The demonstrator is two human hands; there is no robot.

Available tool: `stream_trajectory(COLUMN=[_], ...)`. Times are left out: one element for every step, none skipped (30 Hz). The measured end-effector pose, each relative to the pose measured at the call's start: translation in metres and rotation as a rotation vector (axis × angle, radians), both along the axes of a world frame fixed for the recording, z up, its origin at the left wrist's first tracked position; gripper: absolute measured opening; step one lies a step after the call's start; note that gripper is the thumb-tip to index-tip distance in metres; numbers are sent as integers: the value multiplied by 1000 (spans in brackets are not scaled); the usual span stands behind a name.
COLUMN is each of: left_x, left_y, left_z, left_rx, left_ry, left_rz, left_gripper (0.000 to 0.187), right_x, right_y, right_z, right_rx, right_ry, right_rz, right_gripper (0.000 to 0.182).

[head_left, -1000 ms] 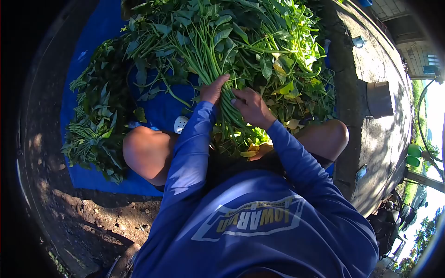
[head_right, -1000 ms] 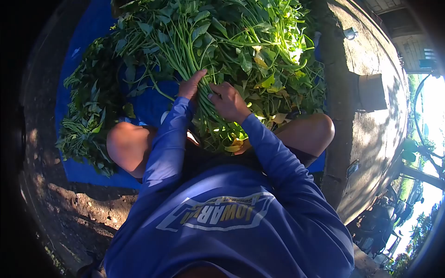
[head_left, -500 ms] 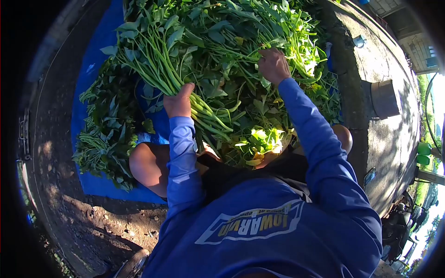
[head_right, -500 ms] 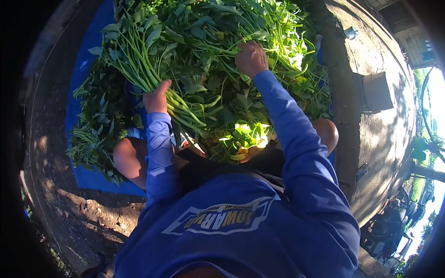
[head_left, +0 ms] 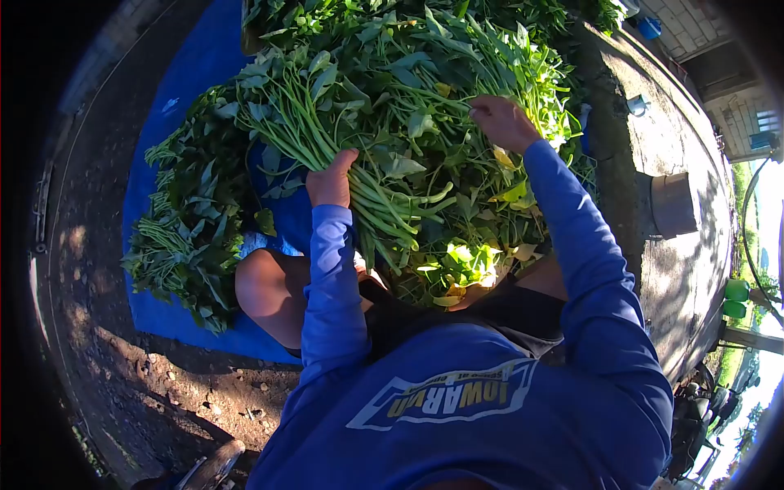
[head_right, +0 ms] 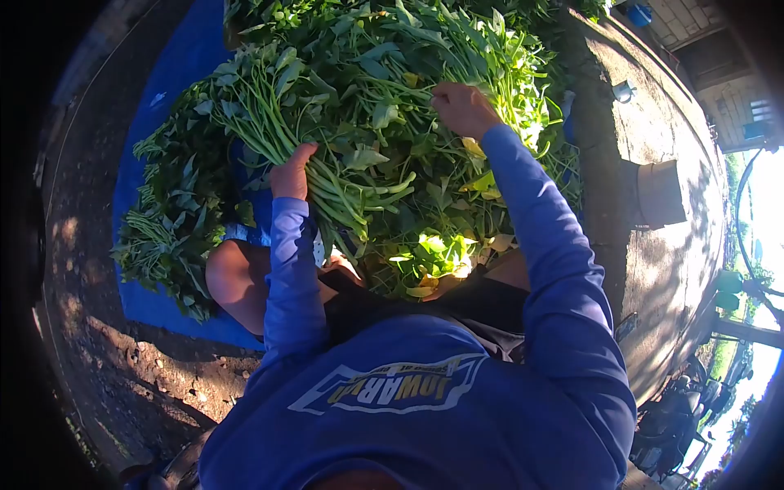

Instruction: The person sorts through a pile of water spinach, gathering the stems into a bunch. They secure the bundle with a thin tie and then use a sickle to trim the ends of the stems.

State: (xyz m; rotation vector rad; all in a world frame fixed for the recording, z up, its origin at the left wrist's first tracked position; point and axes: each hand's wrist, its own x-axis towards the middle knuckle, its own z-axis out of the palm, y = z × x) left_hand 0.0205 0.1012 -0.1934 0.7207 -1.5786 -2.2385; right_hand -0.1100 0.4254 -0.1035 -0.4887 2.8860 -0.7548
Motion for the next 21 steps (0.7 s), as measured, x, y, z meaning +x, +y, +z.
stream_trajectory(left_x=[-1,-3,-4,-2,-2,-4,-2,2,2,3,4,3,-1,-5,-5,-3,-2,-2,-2,-1,-3], left_y=[1,2,3,3,2,3,5,6,9,11,12,11,13,14,14,16,20,25,28,28,29], left_z=[-1,-4,-5,2,1,-3,3,9,15,19,19,12,5,-2,-6,-1,2,5,9,12,11], left_rx=[70,142,214,51,41,32,22,78,95,111,123,142,143,142,139,128,121,117,114,33,44], left_ry=[23,49,74,-18,-24,-30,-39,-10,-8,-7,-14,-19,18,55,84,43,63,86,112,60,60], left_rz=[-3,-8,-13,-23,-4,15,31,-9,-16,-22,-34,-74,-86,-92,-104,-124,-130,-133,-132,-145,-154], left_gripper=[38,38,38,40,40,40,40,40,40,40,40,40,39,38,37,35,34,33,32,30,30], right_x=[-4,-8,-10,-12,-15,-26,-26,-22,-15,1,11,24,28,28,38,52,60,61,62,66,71], right_y=[2,5,7,7,9,21,33,45,56,60,65,67,67,73,69,61,58,60,64,68,68], right_z=[8,11,22,39,53,64,84,89,92,92,80,71,64,54,55,59,62,58,57,54,54], right_rx=[-75,-45,-74,-105,-135,-269,-297,-410,-523,-520,-600,-610,-623,-614,-667,-722,-774,-771,-770,-767,-763], right_ry=[-1,83,128,174,219,183,205,255,305,268,144,98,58,83,95,108,125,168,107,42,-24], right_rz=[0,-20,-63,-103,-142,-222,-313,-415,-520,-522,-490,-479,-449,-431,-438,-449,-459,-419,-419,-418,-419], right_gripper=[33,34,35,35,36,37,37,39,44,56,55,54,54,52,51,50,49,44,42,41,40])
